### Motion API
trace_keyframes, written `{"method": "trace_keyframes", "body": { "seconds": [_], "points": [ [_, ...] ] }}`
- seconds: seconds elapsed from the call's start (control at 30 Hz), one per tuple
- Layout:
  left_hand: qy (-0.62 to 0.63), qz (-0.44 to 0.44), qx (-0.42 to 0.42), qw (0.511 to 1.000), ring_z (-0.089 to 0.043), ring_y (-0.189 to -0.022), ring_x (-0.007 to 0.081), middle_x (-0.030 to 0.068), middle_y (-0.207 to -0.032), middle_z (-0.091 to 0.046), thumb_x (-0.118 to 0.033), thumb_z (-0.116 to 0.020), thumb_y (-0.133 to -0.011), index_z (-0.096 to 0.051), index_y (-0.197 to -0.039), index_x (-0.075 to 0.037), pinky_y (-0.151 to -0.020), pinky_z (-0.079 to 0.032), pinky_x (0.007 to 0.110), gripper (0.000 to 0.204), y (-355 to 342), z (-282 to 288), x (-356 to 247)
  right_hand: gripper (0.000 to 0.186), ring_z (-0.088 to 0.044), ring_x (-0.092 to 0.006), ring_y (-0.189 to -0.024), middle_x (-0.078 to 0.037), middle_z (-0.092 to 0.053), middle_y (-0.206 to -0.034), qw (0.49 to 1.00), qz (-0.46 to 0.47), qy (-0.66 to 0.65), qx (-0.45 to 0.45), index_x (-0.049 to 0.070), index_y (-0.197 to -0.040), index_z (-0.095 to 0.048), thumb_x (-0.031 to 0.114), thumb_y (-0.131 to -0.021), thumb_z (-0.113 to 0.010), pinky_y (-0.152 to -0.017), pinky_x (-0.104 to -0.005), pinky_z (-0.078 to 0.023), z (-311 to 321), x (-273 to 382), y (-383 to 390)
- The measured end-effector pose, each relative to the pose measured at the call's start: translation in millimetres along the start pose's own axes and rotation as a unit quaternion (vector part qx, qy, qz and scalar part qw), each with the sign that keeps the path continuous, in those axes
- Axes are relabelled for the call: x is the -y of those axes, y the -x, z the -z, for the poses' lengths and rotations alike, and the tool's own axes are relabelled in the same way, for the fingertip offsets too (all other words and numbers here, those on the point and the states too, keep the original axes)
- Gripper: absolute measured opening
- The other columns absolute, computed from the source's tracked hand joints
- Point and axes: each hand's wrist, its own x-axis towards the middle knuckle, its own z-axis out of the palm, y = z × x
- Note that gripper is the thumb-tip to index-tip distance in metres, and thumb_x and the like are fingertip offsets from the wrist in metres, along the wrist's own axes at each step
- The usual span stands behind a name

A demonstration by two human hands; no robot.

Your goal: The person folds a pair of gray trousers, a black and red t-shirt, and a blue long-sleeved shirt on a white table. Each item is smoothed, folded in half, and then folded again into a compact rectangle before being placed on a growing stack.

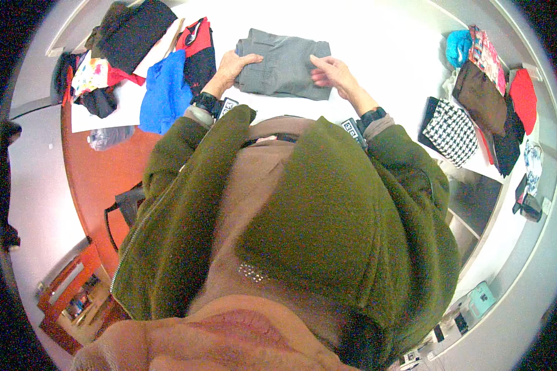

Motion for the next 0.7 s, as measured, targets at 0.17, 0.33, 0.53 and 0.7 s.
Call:
{"method": "trace_keyframes", "body": {
  "seconds": [0.17, 0.33, 0.53, 0.7],
  "points": [
    [-0.303, -0.468, -0.022, 0.83, -0.065, -0.084, 0.0274, 0.0115, -0.092, -0.065, -0.025, -0.077, -0.065, -0.063, -0.105, -0.004, -0.072, -0.053, 0.035, 0.047, 12, -24, -70, 0.087, -0.057, -0.0402, -0.109, -0.021, -0.05, -0.126, 0.906, -0.094, -0.383, 0.153, -0.001, -0.138, -0.031, 0.06, -0.083, -0.061, -0.093, -0.0529, -0.049, -6, 27, 15],
    [-0.454, -0.64, 0.077, 0.616, -0.056, -0.074, 0.0207, 0.0048, -0.085, -0.047, -0.013, -0.056, -0.077, -0.055, -0.114, -0.019, -0.062, -0.047, 0.034, 0.037, 34, -53, -95, 0.068, -0.052, -0.0312, -0.118, -0.013, -0.053, -0.13, 0.869, 0.006, -0.491, 0.06, 0.008, -0.129, -0.049, 0.058, -0.085, -0.059, -0.102, -0.0529, -0.039, 11, 28, 18],
    [-0.498, -0.725, 0.061, 0.472, -0.049, -0.078, 0.0121, -0.0017, -0.09, -0.045, -0.017, -0.056, -0.076, -0.055, -0.113, -0.018, -0.066, -0.041, 0.025, 0.037, 41, -70, -88, 0.041, -0.059, -0.0279, -0.109, -0.012, -0.063, -0.114, 0.89, -0.014, -0.455, -0.02, 0.005, -0.116, -0.058, 0.025, -0.083, -0.072, -0.097, -0.046, -0.046, 23, 15, 24],
    [-0.436, -0.75, 0.039, 0.495, -0.049, -0.083, 0.0154, -0.0017, -0.091, -0.048, -0.016, -0.057, -0.077, -0.055, -0.117, -0.02, -0.073, -0.041, 0.032, 0.041, 35, -80, -87, 0.038, -0.06, -0.0286, -0.107, -0.014, -0.063, -0.113, 0.892, -0.046, -0.449, -0.02, 0.002, -0.115, -0.057, 0.008, -0.08, -0.071, -0.096, -0.0446, -0.048, 35, 3, 34]
  ]
}}
